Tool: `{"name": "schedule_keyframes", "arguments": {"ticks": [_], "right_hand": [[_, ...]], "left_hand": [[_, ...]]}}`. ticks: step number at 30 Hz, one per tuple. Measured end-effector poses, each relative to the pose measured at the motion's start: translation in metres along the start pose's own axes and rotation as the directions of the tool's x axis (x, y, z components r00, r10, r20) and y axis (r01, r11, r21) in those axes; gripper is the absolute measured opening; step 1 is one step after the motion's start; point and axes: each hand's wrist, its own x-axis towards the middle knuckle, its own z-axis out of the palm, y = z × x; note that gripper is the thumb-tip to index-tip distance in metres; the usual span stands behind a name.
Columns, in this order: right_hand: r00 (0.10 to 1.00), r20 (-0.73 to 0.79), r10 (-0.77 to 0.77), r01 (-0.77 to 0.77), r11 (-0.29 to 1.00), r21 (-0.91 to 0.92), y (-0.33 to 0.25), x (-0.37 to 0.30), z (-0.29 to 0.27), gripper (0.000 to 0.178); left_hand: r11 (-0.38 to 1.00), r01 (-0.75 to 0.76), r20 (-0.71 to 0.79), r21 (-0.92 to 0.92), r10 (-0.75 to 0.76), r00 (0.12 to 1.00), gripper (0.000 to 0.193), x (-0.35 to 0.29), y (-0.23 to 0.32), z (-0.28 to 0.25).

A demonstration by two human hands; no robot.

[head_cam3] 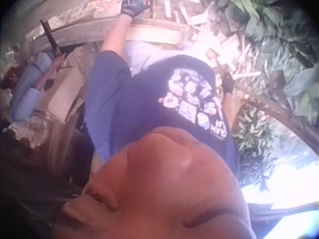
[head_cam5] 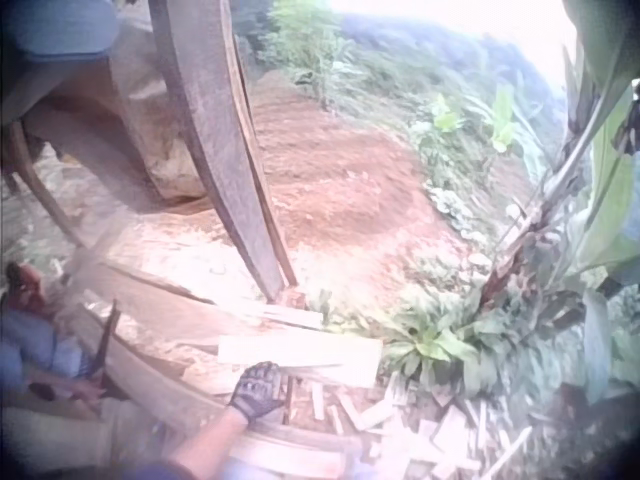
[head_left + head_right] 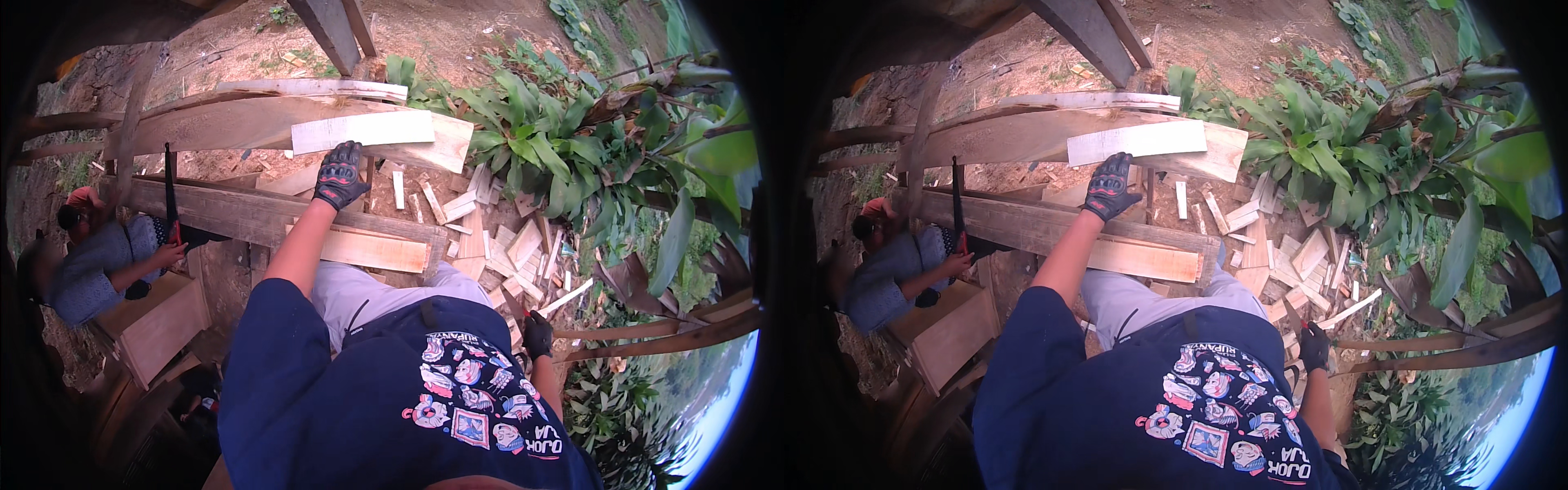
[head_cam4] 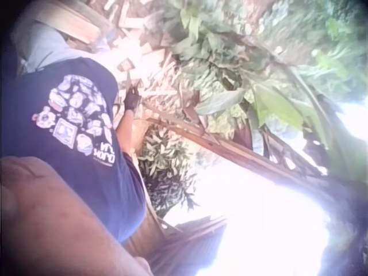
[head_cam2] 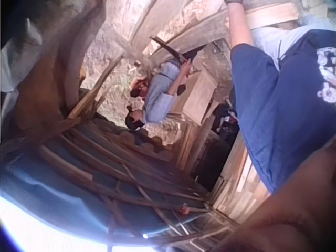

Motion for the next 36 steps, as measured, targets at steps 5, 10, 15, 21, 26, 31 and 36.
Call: {"name": "schedule_keyframes", "arguments": {"ticks": [5,10,15,21,26,31,36], "right_hand": [[0.941,-0.014,-0.339,0.326,0.916,-0.234,-0.005,0.038,0.013,0.054],[0.945,0.098,-0.313,0.328,0.901,-0.283,-0.013,0.072,0.025,0.056],[0.830,0.108,-0.547,0.541,0.742,-0.397,-0.034,0.105,0.017,0.059],[0.866,0.067,-0.496,0.482,0.790,-0.379,-0.066,0.043,-0.010,0.057],[0.871,-0.020,-0.491,0.491,0.871,-0.015,-0.056,0.033,-0.030,0.047],[0.738,0.126,-0.663,0.634,0.746,0.204,-0.115,-0.028,-0.071,0.049],[0.514,0.506,-0.693,0.809,0.588,-0.015,-0.247,-0.141,-0.115,0.067]], "left_hand": [[0.981,-0.191,0.321,-0.012,0.185,0.929,0.130,-0.138,0.065,0.022],[0.965,-0.190,0.155,0.183,0.162,0.975,0.072,-0.150,0.085,0.090],[0.955,-0.130,0.092,0.267,0.109,0.990,0.051,-0.152,0.091,0.110],[0.951,-0.145,0.024,0.274,0.145,0.989,0.046,-0.148,0.094,0.111],[0.929,-0.192,0.097,0.316,0.170,0.981,0.047,-0.143,0.101,0.114],[0.905,-0.211,0.091,0.370,0.191,0.977,0.041,-0.138,0.105,0.116],[0.941,-0.091,0.075,0.325,0.070,0.995,0.056,-0.154,0.105,0.112]]}}
